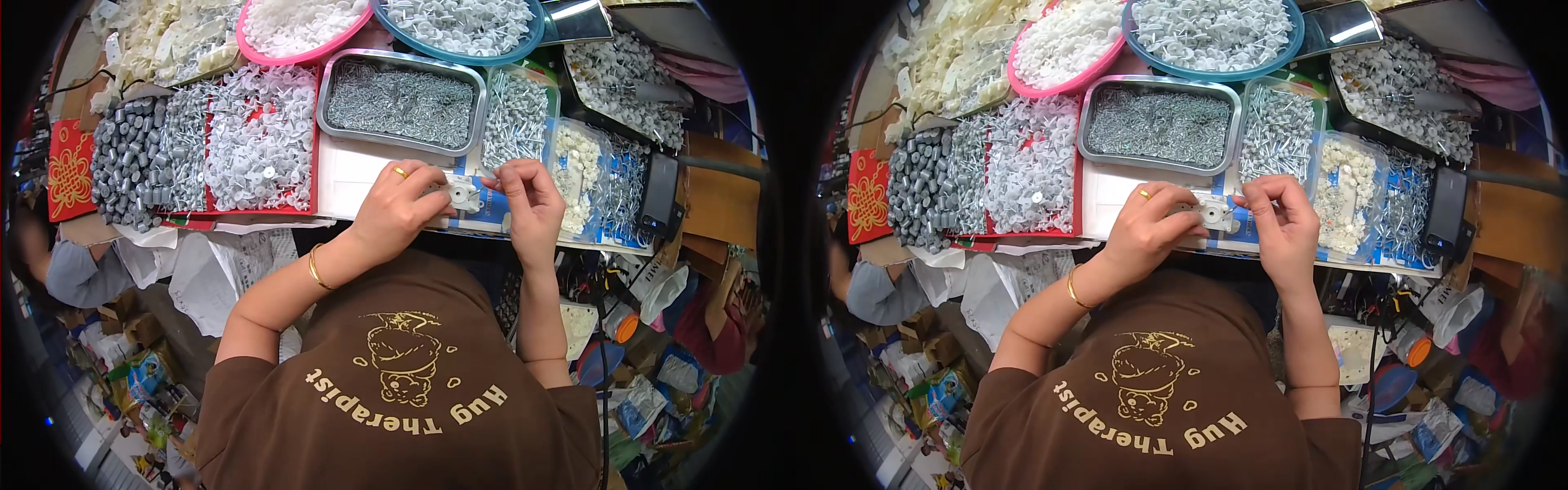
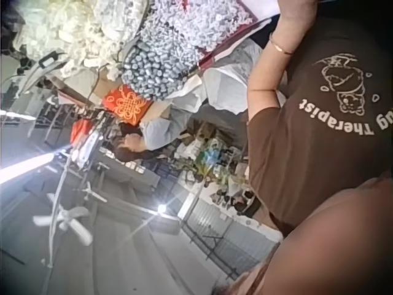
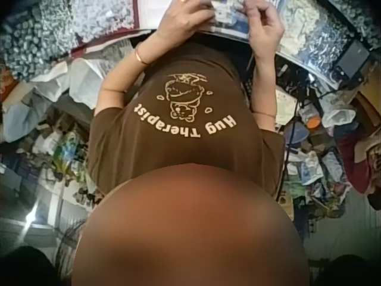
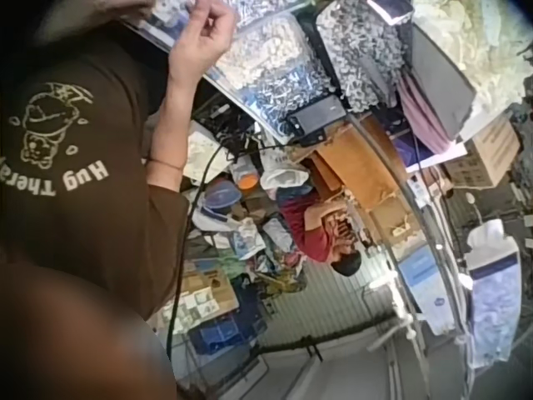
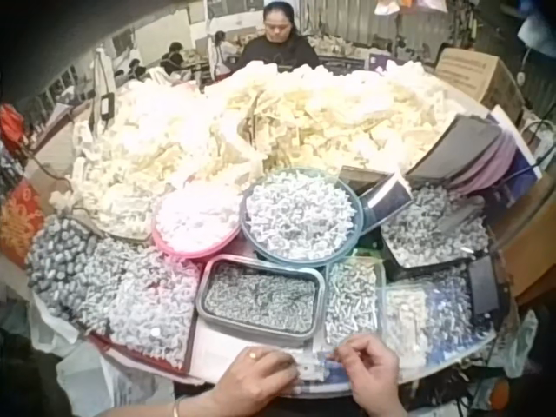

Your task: Assembling small toy components by inserting metal parts and using a heat gun.

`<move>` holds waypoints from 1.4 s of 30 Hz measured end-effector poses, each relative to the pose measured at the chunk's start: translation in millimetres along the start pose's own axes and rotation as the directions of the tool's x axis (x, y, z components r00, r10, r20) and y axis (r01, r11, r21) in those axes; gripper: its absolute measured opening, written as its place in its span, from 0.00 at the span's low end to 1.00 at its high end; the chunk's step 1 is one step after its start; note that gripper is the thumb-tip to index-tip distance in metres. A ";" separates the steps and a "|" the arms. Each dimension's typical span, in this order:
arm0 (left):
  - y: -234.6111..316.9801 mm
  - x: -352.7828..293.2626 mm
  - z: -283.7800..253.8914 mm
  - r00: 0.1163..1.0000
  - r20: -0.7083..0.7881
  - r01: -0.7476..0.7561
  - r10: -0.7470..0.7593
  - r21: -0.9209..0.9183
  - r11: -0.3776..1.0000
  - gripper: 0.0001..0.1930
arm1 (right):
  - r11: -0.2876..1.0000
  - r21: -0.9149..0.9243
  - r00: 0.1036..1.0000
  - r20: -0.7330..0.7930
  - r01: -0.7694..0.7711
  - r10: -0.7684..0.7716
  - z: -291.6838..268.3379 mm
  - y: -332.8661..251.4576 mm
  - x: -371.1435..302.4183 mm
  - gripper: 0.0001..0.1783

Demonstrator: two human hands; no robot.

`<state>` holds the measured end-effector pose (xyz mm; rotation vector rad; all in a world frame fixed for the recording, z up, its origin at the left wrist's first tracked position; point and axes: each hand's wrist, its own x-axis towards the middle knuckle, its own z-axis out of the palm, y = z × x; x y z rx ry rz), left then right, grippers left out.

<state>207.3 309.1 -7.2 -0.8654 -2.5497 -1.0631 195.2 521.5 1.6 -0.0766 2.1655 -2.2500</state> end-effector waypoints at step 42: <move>-118.9 -45.5 -162.7 0.836 -0.305 0.491 -0.456 0.786 0.375 0.12 | 0.297 -0.937 0.958 0.102 0.183 -0.267 -35.7 9.9 58.7 0.05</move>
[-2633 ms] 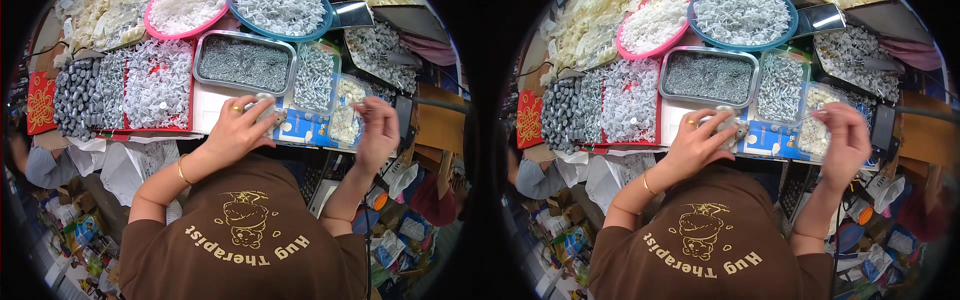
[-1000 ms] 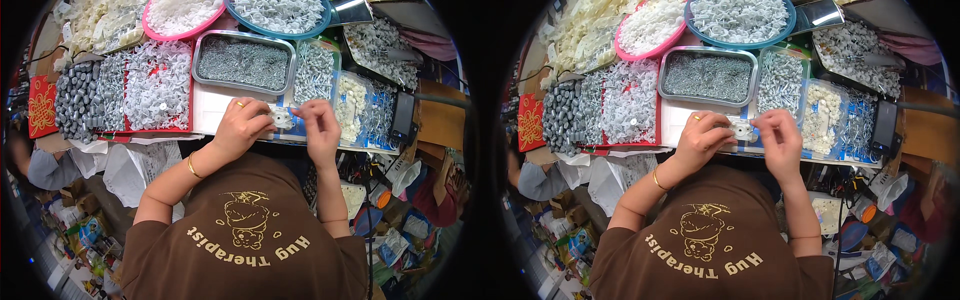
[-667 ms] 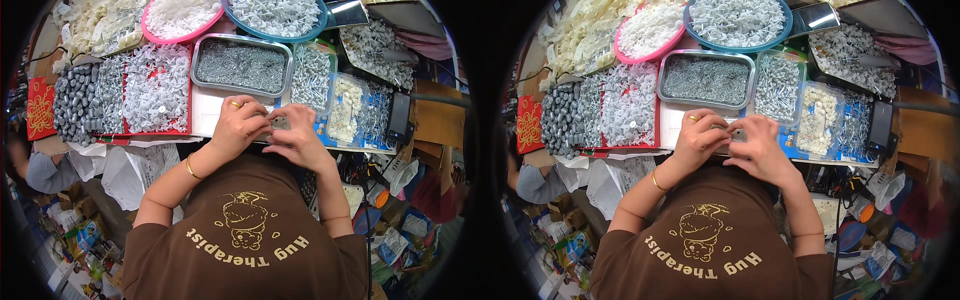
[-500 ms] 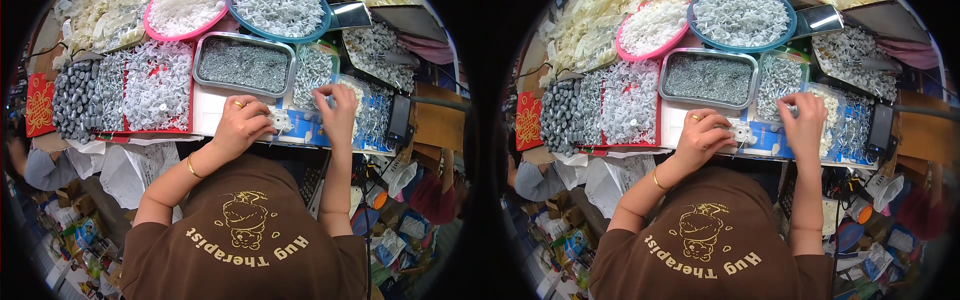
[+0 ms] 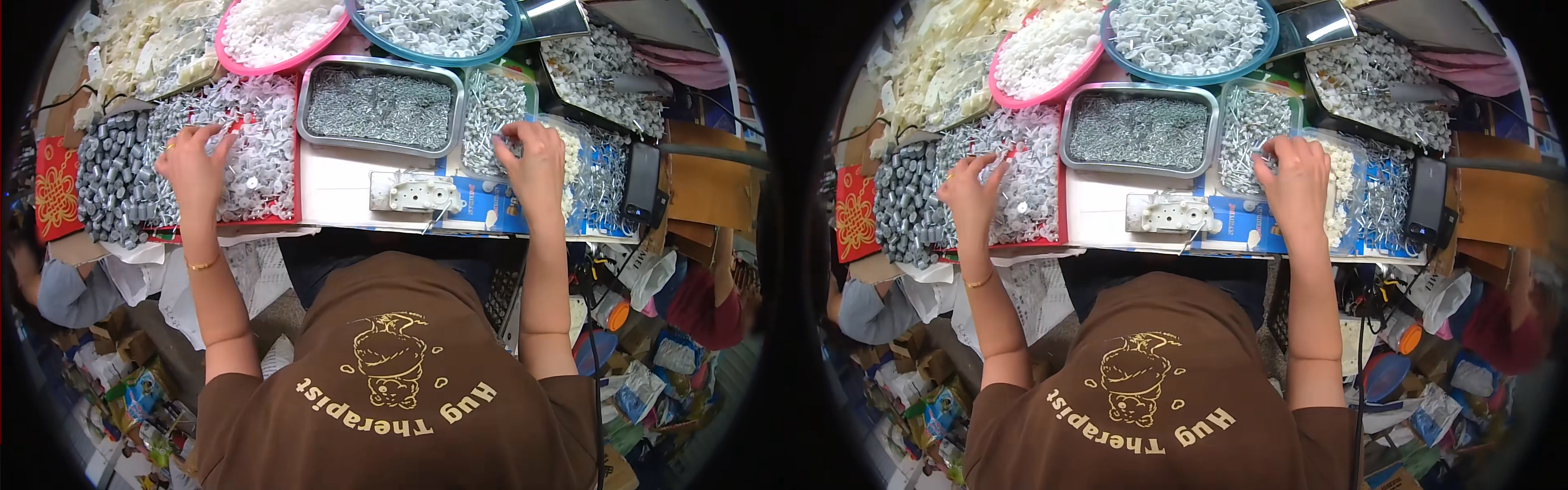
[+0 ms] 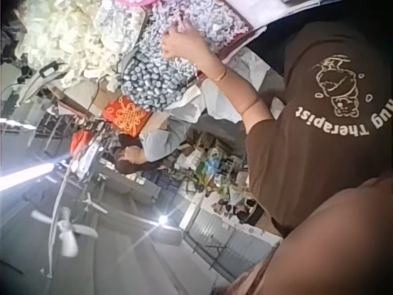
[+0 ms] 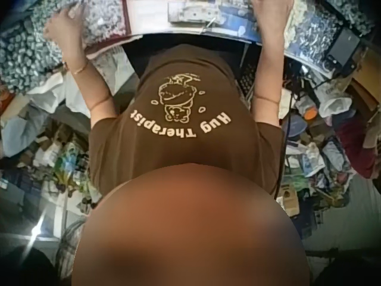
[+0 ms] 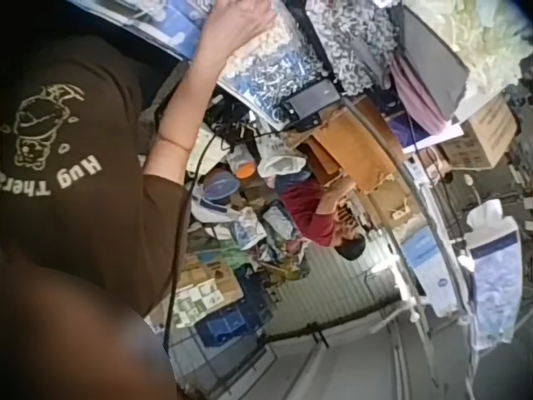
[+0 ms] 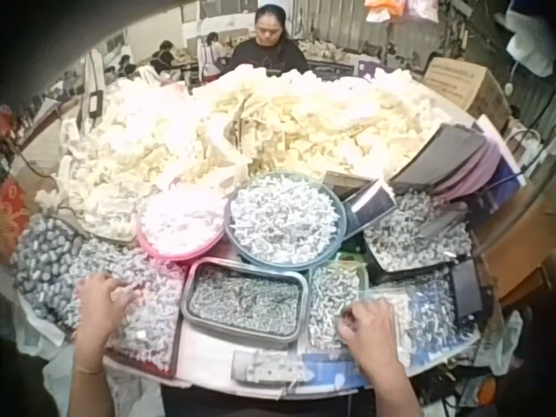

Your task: Assembling small toy components by inserting metal parts and using a heat gun.

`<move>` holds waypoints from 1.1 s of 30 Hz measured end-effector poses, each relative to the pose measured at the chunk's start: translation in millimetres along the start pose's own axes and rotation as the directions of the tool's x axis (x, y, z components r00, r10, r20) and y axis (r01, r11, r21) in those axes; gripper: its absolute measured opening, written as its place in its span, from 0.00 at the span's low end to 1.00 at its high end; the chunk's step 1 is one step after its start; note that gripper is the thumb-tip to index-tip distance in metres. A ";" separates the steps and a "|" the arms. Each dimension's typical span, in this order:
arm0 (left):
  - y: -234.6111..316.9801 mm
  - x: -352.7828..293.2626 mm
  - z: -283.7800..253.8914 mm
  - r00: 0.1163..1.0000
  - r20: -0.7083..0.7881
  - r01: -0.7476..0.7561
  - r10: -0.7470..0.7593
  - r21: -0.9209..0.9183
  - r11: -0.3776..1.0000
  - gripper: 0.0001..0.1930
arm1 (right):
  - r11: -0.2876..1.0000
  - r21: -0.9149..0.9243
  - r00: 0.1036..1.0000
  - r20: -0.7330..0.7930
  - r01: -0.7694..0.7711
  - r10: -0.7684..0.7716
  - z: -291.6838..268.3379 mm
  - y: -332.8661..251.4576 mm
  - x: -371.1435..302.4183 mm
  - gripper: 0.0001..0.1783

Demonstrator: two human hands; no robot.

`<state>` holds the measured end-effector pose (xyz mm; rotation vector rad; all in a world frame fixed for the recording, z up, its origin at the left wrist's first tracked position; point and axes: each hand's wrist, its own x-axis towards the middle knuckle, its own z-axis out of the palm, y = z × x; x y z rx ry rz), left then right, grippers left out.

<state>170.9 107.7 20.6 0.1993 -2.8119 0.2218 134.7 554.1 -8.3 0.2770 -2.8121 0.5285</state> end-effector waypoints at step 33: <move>170.3 -55.2 -29.5 0.925 0.001 -0.141 0.380 -0.928 0.345 0.06 | 0.999 -0.013 0.999 0.004 0.046 -0.046 4.6 -10.9 3.2 0.07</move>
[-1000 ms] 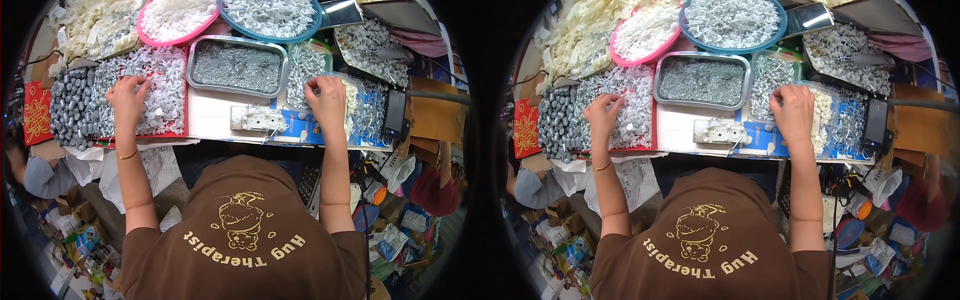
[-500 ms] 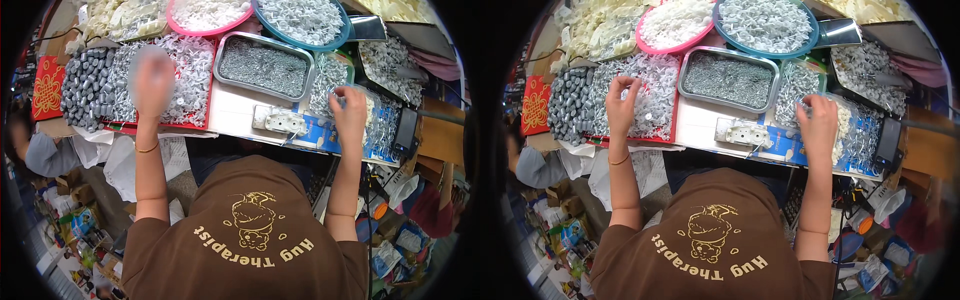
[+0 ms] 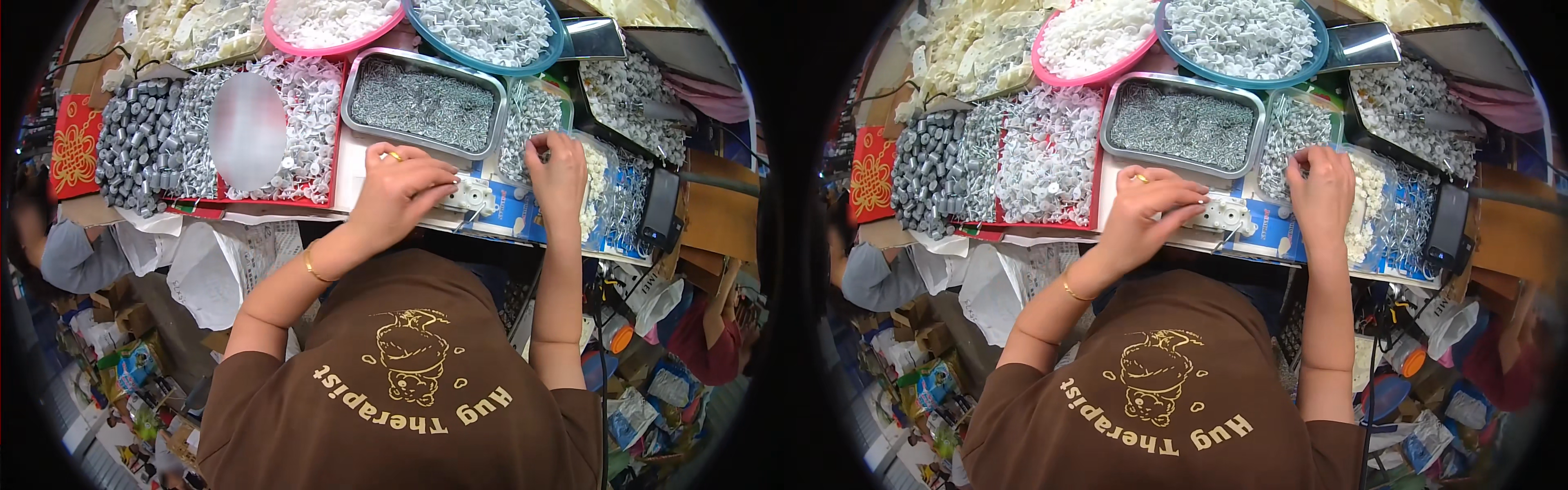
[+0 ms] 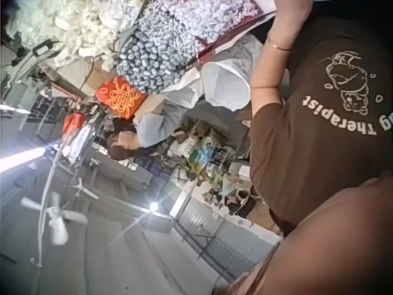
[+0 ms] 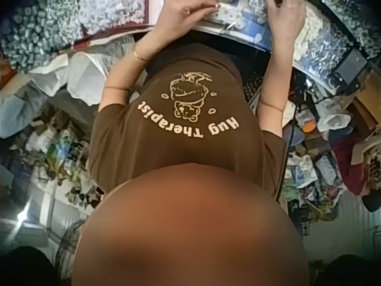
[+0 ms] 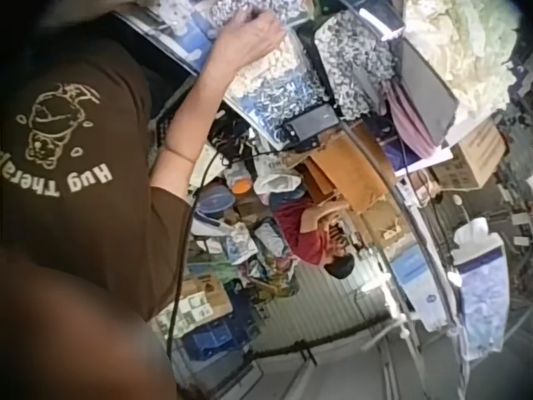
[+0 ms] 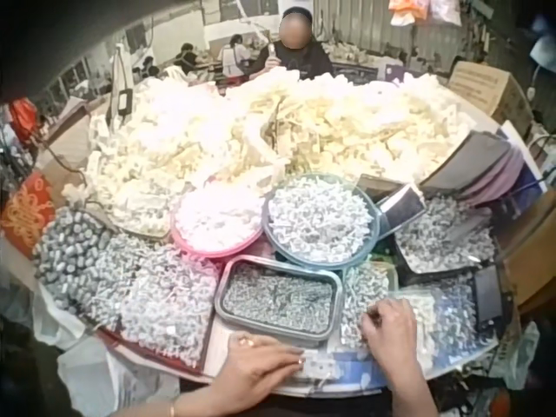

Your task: Assembling small toy components by inserting metal parts and using a heat gun.

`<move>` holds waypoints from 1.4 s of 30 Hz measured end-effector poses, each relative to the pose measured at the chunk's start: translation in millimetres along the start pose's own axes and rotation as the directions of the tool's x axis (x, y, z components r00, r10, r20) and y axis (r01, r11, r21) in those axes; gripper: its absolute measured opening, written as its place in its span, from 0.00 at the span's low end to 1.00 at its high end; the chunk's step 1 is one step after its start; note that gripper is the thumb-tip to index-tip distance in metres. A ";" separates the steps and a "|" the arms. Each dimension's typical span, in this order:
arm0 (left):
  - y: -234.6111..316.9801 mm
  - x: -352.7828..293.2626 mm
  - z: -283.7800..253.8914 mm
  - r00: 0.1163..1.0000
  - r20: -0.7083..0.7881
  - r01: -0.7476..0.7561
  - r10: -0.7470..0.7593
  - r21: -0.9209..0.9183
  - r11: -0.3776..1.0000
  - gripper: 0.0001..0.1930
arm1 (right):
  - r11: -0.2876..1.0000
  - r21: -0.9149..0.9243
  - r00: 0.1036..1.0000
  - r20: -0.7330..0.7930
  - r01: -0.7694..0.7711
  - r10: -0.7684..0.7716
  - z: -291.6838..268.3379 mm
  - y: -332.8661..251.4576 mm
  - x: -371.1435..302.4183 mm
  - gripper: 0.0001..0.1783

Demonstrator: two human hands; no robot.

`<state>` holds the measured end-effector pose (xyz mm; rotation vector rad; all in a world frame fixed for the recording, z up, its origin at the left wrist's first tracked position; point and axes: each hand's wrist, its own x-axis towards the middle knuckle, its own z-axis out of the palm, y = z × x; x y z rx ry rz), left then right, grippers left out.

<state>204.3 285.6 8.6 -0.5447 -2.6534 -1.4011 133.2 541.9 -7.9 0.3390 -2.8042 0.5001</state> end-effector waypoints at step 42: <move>-3.2 -5.5 25.6 0.992 -0.070 -0.081 0.103 0.263 0.961 0.04 | 0.823 0.538 0.952 0.113 0.182 -0.284 -43.8 -60.4 -12.7 0.09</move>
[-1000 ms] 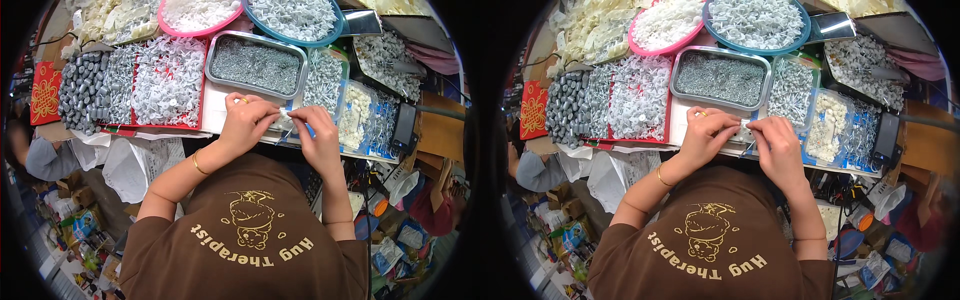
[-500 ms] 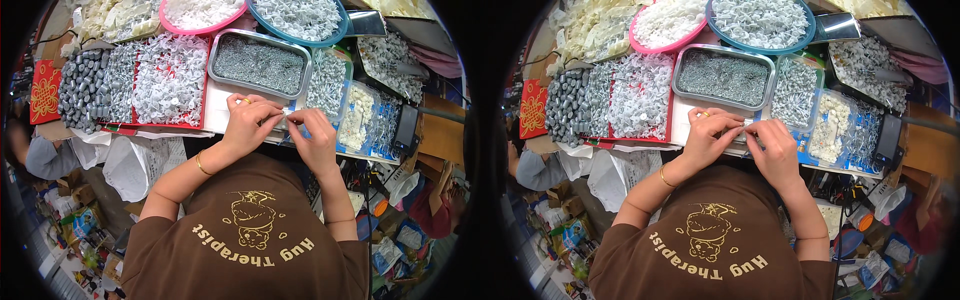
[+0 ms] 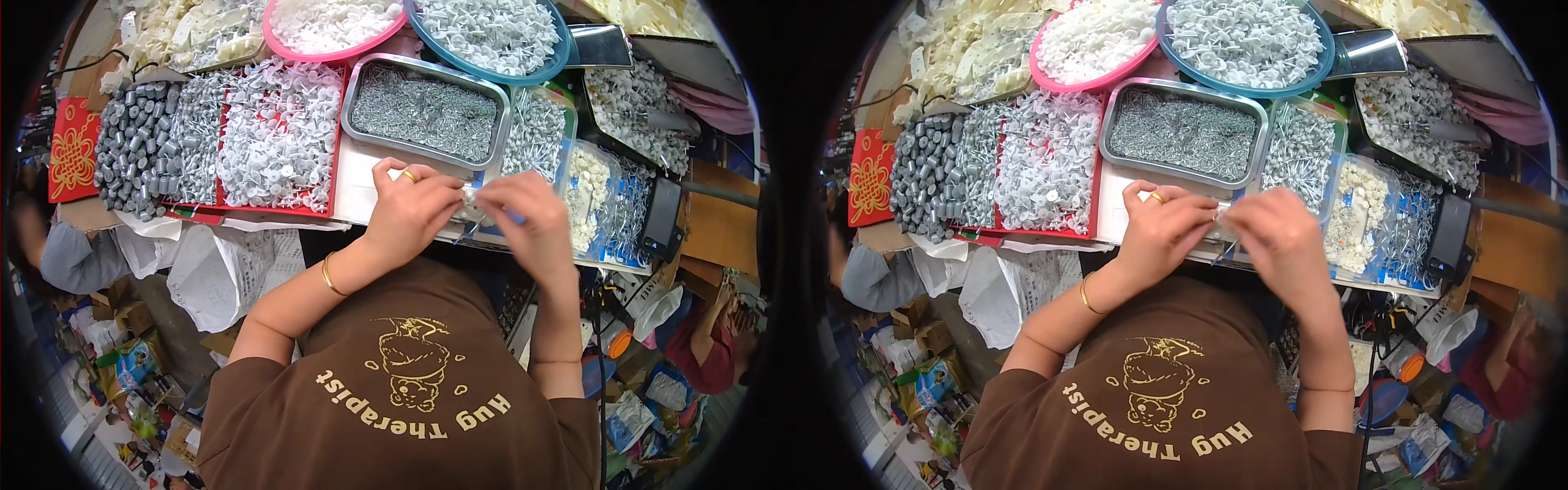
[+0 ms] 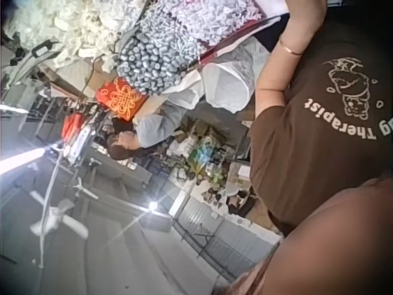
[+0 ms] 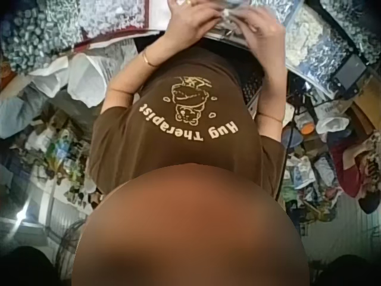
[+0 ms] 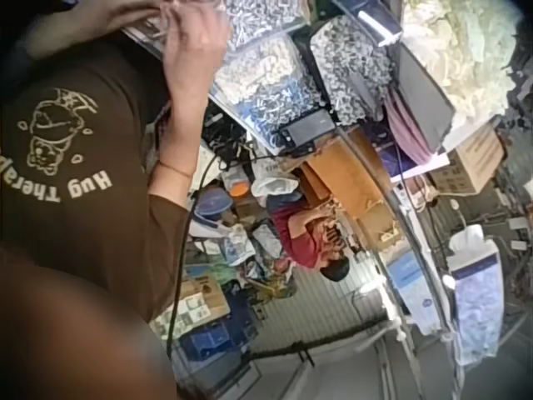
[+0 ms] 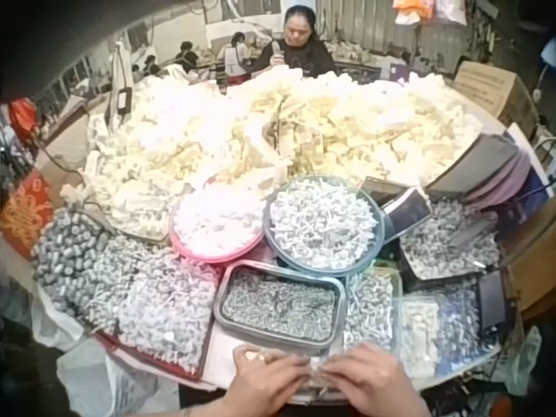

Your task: Assembling small toy components by inserting metal parts and using a heat gun.

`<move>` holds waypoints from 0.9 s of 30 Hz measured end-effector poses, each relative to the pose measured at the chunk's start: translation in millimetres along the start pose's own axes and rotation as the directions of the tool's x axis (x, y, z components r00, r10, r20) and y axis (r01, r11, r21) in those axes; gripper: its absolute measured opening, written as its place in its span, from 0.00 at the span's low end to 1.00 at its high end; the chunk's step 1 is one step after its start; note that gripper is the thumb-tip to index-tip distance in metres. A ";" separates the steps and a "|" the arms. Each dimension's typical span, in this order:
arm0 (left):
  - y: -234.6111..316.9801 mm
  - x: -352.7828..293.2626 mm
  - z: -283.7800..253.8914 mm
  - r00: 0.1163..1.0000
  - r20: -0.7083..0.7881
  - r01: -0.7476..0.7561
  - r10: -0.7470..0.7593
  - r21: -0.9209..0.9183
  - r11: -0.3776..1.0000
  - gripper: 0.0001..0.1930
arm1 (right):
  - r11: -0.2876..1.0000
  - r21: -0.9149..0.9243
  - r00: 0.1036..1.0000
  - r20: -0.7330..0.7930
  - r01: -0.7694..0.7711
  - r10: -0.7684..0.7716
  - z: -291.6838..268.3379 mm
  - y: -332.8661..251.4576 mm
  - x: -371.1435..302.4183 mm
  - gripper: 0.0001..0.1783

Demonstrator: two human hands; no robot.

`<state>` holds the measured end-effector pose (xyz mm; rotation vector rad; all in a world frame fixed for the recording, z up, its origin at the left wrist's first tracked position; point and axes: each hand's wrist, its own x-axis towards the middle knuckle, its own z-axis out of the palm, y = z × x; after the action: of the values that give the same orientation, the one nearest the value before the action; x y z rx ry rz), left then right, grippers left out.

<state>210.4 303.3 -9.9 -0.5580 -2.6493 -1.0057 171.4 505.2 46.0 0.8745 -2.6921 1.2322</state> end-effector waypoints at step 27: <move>-157.6 111.8 -118.9 0.966 -0.205 0.241 -0.157 0.496 0.834 0.07 | 0.878 0.431 0.958 -0.089 -0.208 0.271 -14.8 3.5 67.0 0.09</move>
<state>53.2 143.6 25.9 -0.0757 -2.7049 -0.3170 110.8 485.9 72.1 0.4520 -2.5140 1.8951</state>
